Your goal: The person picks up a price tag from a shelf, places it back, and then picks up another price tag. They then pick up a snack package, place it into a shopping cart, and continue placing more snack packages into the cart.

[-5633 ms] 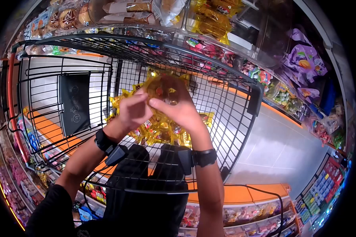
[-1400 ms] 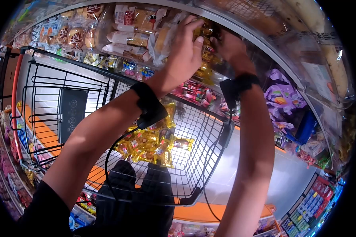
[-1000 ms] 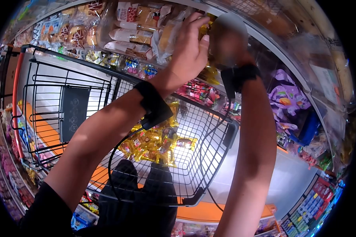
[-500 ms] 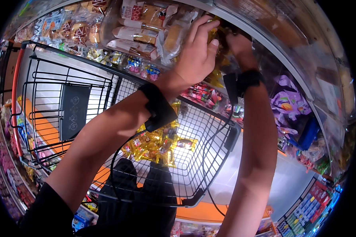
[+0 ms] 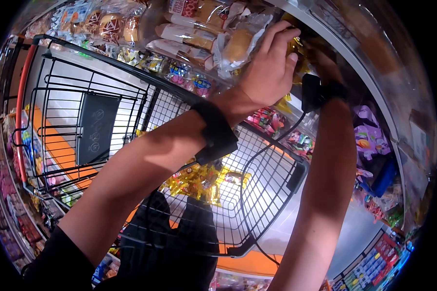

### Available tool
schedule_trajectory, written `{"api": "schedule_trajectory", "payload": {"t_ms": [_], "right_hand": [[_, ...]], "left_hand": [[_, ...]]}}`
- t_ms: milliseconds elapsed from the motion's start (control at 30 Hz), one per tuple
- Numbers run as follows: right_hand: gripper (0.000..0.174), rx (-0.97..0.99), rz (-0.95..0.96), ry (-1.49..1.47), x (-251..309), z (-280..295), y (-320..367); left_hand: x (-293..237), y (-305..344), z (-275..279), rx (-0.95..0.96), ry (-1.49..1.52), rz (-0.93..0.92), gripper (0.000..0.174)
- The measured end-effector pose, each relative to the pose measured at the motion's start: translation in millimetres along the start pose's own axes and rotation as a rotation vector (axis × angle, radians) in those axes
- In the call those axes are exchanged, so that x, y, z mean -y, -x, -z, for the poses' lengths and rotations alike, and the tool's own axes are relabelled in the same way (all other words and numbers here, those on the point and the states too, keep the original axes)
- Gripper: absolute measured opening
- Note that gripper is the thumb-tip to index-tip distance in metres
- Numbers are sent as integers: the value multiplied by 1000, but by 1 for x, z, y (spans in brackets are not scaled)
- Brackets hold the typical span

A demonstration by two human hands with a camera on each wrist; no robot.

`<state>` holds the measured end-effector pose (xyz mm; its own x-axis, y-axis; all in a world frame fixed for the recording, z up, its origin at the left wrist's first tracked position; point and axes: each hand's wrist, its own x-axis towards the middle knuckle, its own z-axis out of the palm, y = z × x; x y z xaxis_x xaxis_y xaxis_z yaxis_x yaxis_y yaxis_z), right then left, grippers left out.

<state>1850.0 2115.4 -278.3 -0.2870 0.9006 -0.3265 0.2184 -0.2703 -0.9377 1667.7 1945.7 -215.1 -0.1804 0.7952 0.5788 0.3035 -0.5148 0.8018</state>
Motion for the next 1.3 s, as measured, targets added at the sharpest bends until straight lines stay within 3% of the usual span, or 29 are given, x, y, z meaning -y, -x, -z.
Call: {"api": "schedule_trajectory", "payload": {"t_ms": [67, 367, 467, 567, 667, 767, 967, 1133, 1300], "right_hand": [[34, 27, -78, -50, -1, 0, 1], [38, -6, 177, -128, -17, -5, 5], [43, -16, 47, -133, -6, -6, 14], [47, 7, 89, -93, 9, -12, 34], [47, 98, -15, -66, 29, -21, 60], [53, 71, 164, 191, 31, -18, 59], [58, 10, 123, 45, 25, -8, 47], [49, -51, 315, 50, -9, 32, 13], [50, -121, 267, -5, -3, 37, 13]], "left_hand": [[2, 0, 0, -21, -25, -45, 39], [4, 0, -2, -30, -3, -19, 39], [4, 0, -1, -25, 11, -12, 40], [4, 0, -1, -33, -22, -45, 39], [5, -2, -1, -30, -79, -90, 37], [4, -1, 0, -23, -74, -78, 37], [4, -2, -1, -30, -38, -78, 38], [4, -1, -1, -28, 13, -54, 40], [3, -2, 0, -24, 23, -41, 41]]}}
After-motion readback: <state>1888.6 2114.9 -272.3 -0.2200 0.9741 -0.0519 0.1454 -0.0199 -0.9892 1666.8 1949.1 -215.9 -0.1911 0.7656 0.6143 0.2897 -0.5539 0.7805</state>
